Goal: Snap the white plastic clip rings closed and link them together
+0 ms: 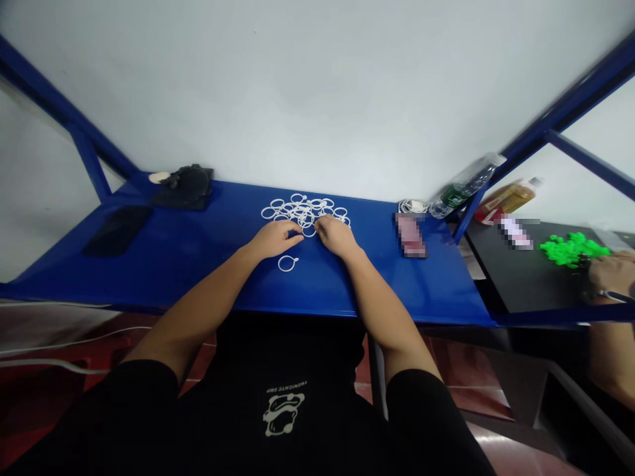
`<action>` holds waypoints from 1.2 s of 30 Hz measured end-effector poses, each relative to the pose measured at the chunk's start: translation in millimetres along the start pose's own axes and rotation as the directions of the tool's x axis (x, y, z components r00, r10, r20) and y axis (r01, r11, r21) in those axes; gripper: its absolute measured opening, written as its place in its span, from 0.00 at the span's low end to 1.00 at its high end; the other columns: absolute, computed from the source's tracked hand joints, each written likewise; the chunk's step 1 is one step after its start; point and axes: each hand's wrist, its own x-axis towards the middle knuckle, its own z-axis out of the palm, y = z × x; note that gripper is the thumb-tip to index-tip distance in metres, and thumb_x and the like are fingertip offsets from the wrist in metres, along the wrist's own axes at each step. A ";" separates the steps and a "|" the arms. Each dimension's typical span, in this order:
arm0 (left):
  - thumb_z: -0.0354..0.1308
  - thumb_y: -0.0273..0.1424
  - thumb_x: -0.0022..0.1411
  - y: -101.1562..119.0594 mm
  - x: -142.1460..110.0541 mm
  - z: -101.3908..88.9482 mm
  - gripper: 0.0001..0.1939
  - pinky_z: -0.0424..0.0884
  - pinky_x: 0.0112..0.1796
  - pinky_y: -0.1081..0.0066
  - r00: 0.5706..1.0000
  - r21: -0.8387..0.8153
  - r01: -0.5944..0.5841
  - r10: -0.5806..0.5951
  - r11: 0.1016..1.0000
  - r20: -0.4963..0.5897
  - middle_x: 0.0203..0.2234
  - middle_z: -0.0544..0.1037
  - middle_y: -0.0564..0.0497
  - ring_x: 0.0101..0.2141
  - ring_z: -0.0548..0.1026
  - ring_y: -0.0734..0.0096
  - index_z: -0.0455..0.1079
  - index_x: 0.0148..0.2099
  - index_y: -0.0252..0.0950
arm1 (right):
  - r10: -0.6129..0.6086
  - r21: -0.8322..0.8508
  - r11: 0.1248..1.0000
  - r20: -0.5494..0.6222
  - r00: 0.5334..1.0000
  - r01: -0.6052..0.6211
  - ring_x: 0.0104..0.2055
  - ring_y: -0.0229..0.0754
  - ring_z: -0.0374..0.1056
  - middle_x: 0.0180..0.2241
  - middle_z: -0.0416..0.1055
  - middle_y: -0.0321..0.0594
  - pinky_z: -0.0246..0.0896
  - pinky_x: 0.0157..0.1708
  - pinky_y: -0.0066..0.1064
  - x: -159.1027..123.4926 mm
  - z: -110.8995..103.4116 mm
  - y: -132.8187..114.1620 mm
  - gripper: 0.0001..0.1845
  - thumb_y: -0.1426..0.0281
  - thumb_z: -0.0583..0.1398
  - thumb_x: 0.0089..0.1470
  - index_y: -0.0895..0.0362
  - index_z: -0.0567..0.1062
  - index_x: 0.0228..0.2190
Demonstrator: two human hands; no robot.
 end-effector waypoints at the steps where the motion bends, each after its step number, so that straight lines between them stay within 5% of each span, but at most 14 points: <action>1: 0.66 0.35 0.71 -0.4 0.0 0.1 0.09 0.75 0.46 0.64 1.000 -0.002 -0.008 0.008 1.000 -0.003 0.46 0.86 0.49 0.40 0.81 0.65 0.83 0.50 0.41 | -0.007 0.009 1.000 -0.013 1.000 0.007 0.47 0.49 0.73 0.46 0.79 0.47 0.65 0.45 0.35 -0.1 -0.1 -0.3 0.09 0.74 0.57 0.67 0.54 0.78 0.42; 10: 0.67 0.35 0.69 -0.8 1.1 0.4 0.12 0.76 0.46 0.63 0.998 -0.043 0.001 -0.003 0.999 -0.062 0.48 0.84 0.47 0.40 0.81 0.64 0.81 0.54 0.39 | -0.021 0.154 0.987 -0.130 0.991 0.041 0.45 0.49 0.73 0.46 0.80 0.47 0.68 0.48 0.38 -2.1 -3.9 -5.7 0.10 0.70 0.57 0.68 0.54 0.78 0.46; 18: 0.72 0.36 0.66 5.7 -1.3 -4.4 0.24 0.76 0.42 0.67 0.971 -0.085 -0.011 -0.010 0.996 -0.239 0.57 0.79 0.43 0.34 0.76 0.71 0.75 0.62 0.38 | -0.118 0.233 0.960 -0.176 0.977 0.157 0.42 0.47 0.73 0.43 0.80 0.46 0.69 0.46 0.38 -4.2 -5.4 -11.9 0.09 0.68 0.57 0.68 0.53 0.78 0.42; 24: 0.68 0.36 0.70 3.5 -0.8 -1.5 0.16 0.76 0.46 0.64 0.987 -0.090 -0.062 0.048 0.994 -0.152 0.53 0.82 0.46 0.31 0.74 0.74 0.78 0.57 0.39 | -0.165 0.262 0.944 -0.158 0.974 0.203 0.42 0.47 0.73 0.41 0.79 0.45 0.68 0.46 0.37 -5.9 -5.9 -18.7 0.09 0.68 0.56 0.68 0.53 0.77 0.40; 36: 0.69 0.39 0.68 0.6 -1.6 3.5 0.16 0.75 0.41 0.66 0.985 -0.113 -0.129 0.114 0.985 -0.127 0.52 0.83 0.46 0.30 0.75 0.73 0.80 0.56 0.42 | -0.103 0.306 0.941 -0.144 0.984 0.144 0.37 0.44 0.71 0.38 0.79 0.42 0.67 0.41 0.35 -9.2 -15.4 -27.6 0.07 0.71 0.58 0.64 0.53 0.76 0.37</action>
